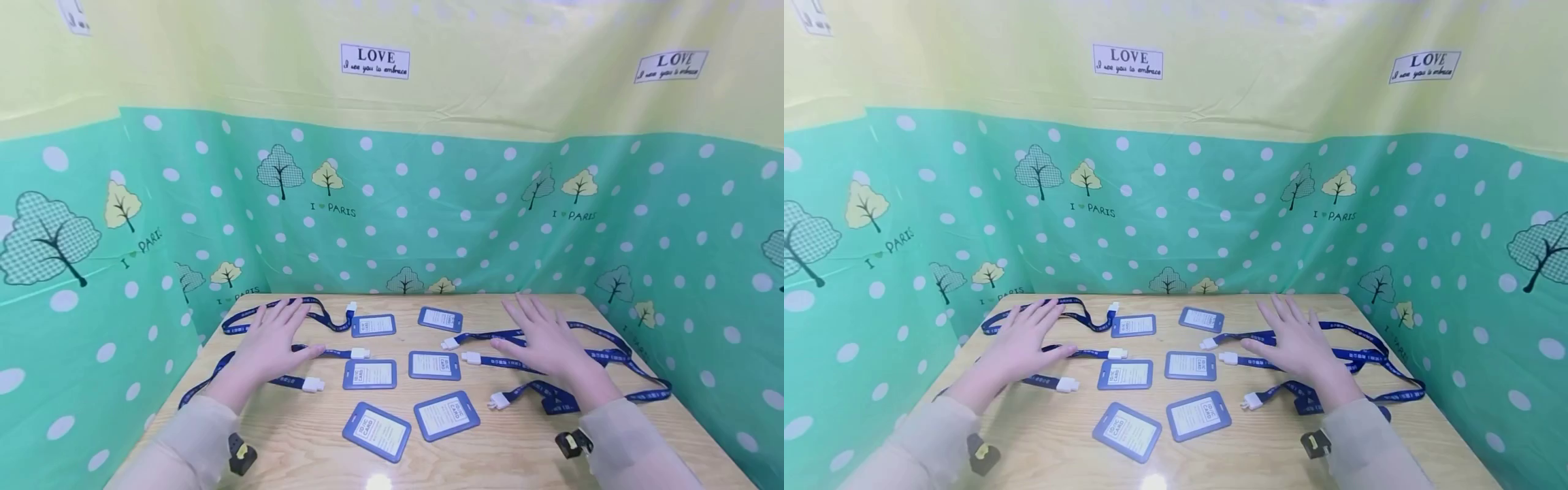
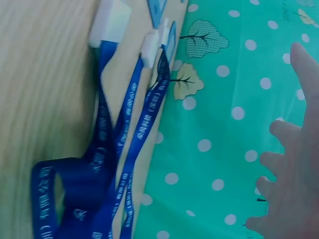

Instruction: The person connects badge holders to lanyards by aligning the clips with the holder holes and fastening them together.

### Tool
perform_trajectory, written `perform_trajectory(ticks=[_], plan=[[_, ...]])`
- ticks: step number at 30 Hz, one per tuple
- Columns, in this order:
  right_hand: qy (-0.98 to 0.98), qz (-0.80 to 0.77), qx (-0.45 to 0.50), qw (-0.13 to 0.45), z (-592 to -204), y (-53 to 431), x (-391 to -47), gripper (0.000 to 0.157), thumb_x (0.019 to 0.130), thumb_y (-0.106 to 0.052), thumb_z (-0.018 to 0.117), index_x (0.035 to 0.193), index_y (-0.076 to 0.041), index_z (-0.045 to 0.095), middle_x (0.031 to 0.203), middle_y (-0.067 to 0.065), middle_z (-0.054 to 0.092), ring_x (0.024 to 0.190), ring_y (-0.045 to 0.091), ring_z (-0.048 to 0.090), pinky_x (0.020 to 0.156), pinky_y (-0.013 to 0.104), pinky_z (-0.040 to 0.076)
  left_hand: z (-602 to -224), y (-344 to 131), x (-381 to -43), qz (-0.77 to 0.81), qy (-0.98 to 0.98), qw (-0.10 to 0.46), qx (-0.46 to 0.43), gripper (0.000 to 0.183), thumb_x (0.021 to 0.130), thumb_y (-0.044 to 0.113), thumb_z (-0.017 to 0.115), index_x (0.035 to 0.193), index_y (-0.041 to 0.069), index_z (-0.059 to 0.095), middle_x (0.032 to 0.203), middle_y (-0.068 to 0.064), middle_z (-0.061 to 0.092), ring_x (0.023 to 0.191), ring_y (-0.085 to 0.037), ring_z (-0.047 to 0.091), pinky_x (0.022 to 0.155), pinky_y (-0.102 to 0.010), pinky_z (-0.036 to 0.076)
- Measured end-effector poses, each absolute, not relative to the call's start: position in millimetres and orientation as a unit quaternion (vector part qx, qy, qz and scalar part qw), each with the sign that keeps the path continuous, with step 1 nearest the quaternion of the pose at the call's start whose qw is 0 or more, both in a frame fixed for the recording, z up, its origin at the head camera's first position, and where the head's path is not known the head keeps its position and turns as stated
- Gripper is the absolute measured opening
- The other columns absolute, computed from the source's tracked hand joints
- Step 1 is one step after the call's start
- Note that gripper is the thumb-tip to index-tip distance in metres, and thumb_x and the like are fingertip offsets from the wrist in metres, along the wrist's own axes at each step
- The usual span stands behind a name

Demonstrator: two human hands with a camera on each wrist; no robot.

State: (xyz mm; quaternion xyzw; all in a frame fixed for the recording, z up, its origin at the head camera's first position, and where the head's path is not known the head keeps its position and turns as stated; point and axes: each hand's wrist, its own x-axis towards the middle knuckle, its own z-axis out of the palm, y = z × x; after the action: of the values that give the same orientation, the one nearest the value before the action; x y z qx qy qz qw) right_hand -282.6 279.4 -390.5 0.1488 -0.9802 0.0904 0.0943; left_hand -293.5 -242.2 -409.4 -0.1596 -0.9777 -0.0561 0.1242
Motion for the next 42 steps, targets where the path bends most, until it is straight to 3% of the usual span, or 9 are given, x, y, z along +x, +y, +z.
perform_trajectory(ticks=[4, 16, 24, 31, 42], plan=[[-0.977, 0.090, 0.156, 0.111, -383, 274, -285, 0.100, 0.091, -0.078, 0.048, 0.163, -0.013, 0.020, 0.168, 0.020, 0.011, 0.152, 0.046, 0.005, 0.114, 0.075, 0.002, -404, -243, -295, -0.061, -0.974, 0.142, -0.163, 0.100, 0.088, 0.077, 0.054, 0.160, 0.010, 0.033, 0.165, -0.014, 0.028, 0.152, -0.040, 0.016, 0.121, -0.062, 0.000], [-0.957, 0.208, 0.166, 0.116, -370, 253, -283, 0.095, 0.092, -0.069, 0.058, 0.165, -0.024, 0.016, 0.169, 0.011, 0.011, 0.151, 0.045, 0.015, 0.113, 0.074, 0.020, -381, -235, -288, -0.089, -0.964, 0.165, -0.187, 0.097, 0.090, 0.076, 0.053, 0.160, 0.012, 0.032, 0.165, -0.013, 0.027, 0.151, -0.039, 0.019, 0.120, -0.064, 0.013], [-0.940, 0.257, 0.186, 0.125, -370, 235, -282, 0.093, 0.093, -0.061, 0.064, 0.164, -0.022, 0.018, 0.169, 0.011, 0.014, 0.151, 0.044, 0.018, 0.113, 0.072, 0.023, -371, -224, -276, -0.112, -0.951, 0.175, -0.230, 0.085, 0.092, 0.055, 0.069, 0.157, 0.012, 0.038, 0.164, -0.010, 0.030, 0.149, -0.038, 0.027, 0.119, -0.063, 0.020], [-0.924, 0.298, 0.201, 0.132, -373, 221, -280, 0.091, 0.093, -0.059, 0.066, 0.164, -0.024, 0.022, 0.168, 0.009, 0.017, 0.151, 0.040, 0.021, 0.115, 0.068, 0.024, -371, -219, -269, -0.137, -0.948, 0.169, -0.231, 0.082, 0.092, 0.052, 0.071, 0.156, 0.013, 0.041, 0.161, -0.009, 0.037, 0.146, -0.037, 0.034, 0.116, -0.061, 0.030], [-0.904, 0.327, 0.235, 0.140, -386, 202, -277, 0.088, 0.092, -0.058, 0.067, 0.161, -0.019, 0.029, 0.165, 0.008, 0.028, 0.150, 0.035, 0.026, 0.117, 0.060, 0.028, -381, -218, -261, -0.166, -0.949, 0.151, -0.221, 0.057, 0.091, 0.038, 0.077, 0.139, 0.011, 0.062, 0.151, -0.012, 0.050, 0.137, -0.039, 0.047, 0.106, -0.060, 0.045]])
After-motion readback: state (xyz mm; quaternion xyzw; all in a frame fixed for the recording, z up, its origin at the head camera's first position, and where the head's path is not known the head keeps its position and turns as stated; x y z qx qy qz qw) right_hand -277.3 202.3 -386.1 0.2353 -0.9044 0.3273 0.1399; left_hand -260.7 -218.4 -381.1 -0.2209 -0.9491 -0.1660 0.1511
